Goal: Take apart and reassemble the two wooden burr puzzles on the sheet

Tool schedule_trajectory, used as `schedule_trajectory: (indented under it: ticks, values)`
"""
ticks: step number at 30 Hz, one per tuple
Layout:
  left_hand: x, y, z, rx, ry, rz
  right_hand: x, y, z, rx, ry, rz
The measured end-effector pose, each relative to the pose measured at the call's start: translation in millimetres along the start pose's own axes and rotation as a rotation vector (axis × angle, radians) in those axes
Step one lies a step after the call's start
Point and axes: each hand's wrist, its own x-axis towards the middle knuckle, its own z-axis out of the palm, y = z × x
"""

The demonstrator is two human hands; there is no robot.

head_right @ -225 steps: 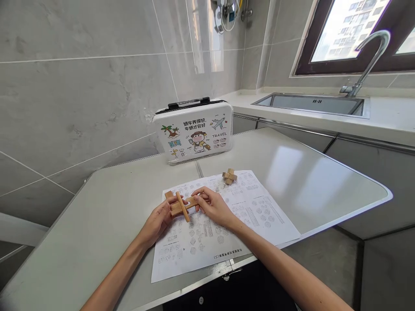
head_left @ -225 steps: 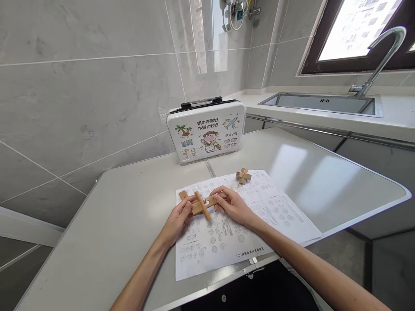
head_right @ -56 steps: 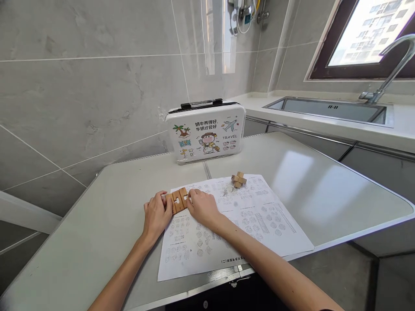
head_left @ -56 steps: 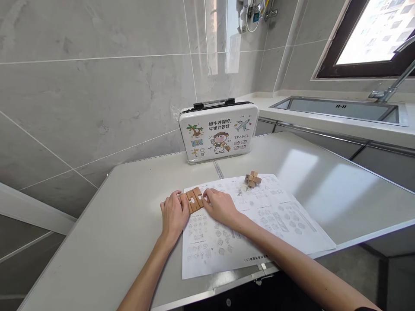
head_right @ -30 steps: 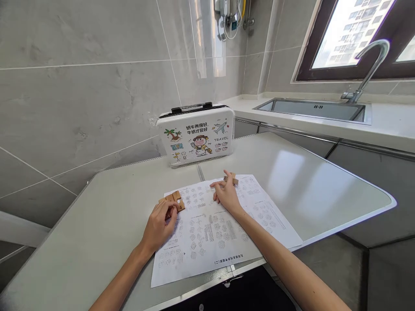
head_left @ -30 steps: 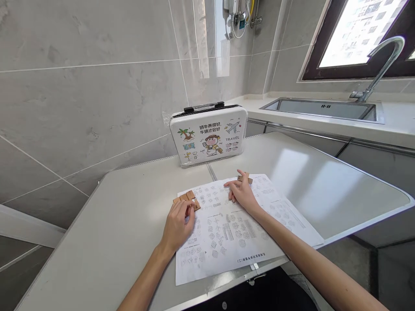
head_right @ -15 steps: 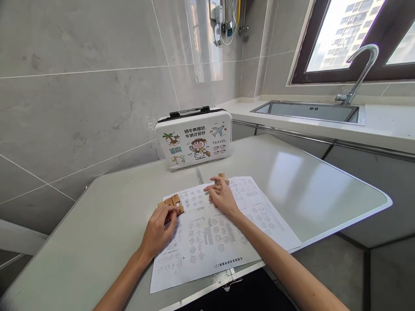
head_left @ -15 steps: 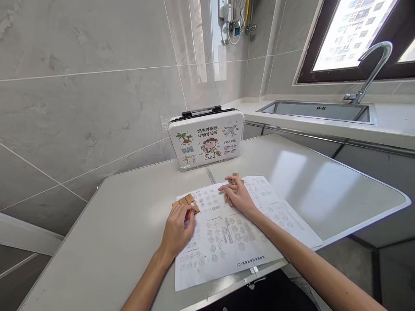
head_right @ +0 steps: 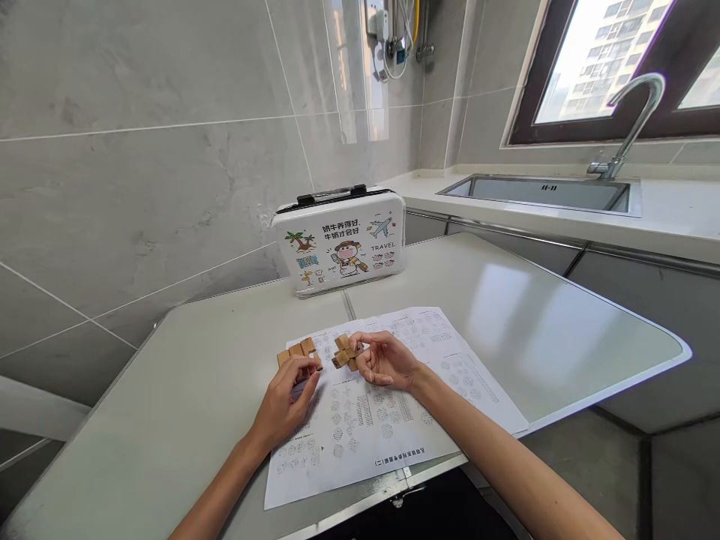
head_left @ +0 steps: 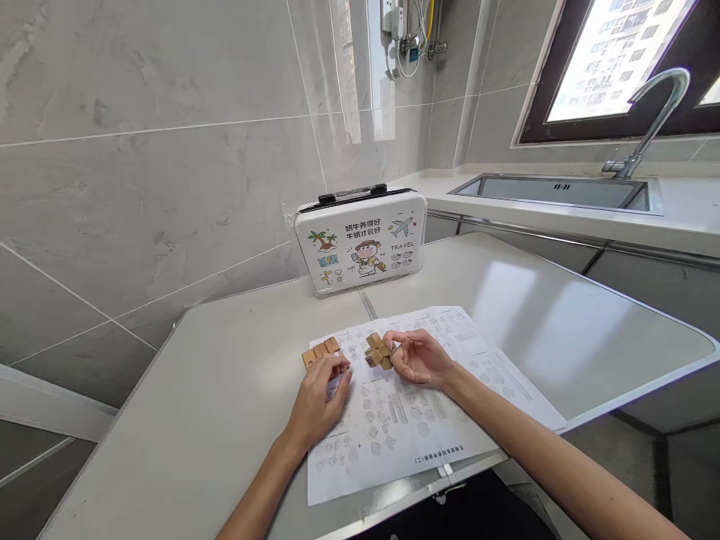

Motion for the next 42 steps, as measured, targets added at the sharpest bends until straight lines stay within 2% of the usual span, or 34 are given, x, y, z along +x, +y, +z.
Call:
schedule_trajectory:
  ticks: [5, 10, 13, 16, 21, 26, 28, 31, 34, 39, 42]
  values:
    - [-4, 8, 1.5, -0.110, -0.097, -0.047, 0, 9, -7, -0.006, -0.137, 0.059]
    - [-6, 12, 4.2, -0.205, -0.169, -0.095, 3, 17, -7, 0.060, -0.379, 0.113]
    - [-5, 15, 4.8, -0.281, -0.235, -0.090, 5, 20, -4, 0.096, -0.476, 0.135]
    - [-3, 18, 5.1, -0.344, -0.277, -0.095, 6, 20, 1, 0.094, -0.506, 0.170]
    - [-3, 22, 4.5, -0.389, -0.266, -0.153, 5, 17, 9, 0.040, -0.495, 0.210]
    - [-3, 17, 5.1, -0.400, -0.190, -0.194, 3, 12, 15, 0.040, -0.406, 0.135]
    - [-4, 13, 6.3, -0.383, -0.132, -0.198, 3, 9, 19, 0.029, -0.282, 0.070]
    - [-5, 11, 7.6, -0.327, -0.066, -0.175, 5, 5, 24, -0.025, -0.002, -0.052]
    - [-5, 13, 7.8, -0.264, -0.059, -0.105, 7, 4, 30, -0.137, 0.190, -0.118]
    - [-6, 17, 8.3, -0.196, -0.110, 0.050, 8, 6, 38, -0.383, 0.196, -0.088]
    - [-6, 16, 9.1, -0.181, -0.077, 0.040, 7, 8, 41, -0.419, 0.206, -0.094]
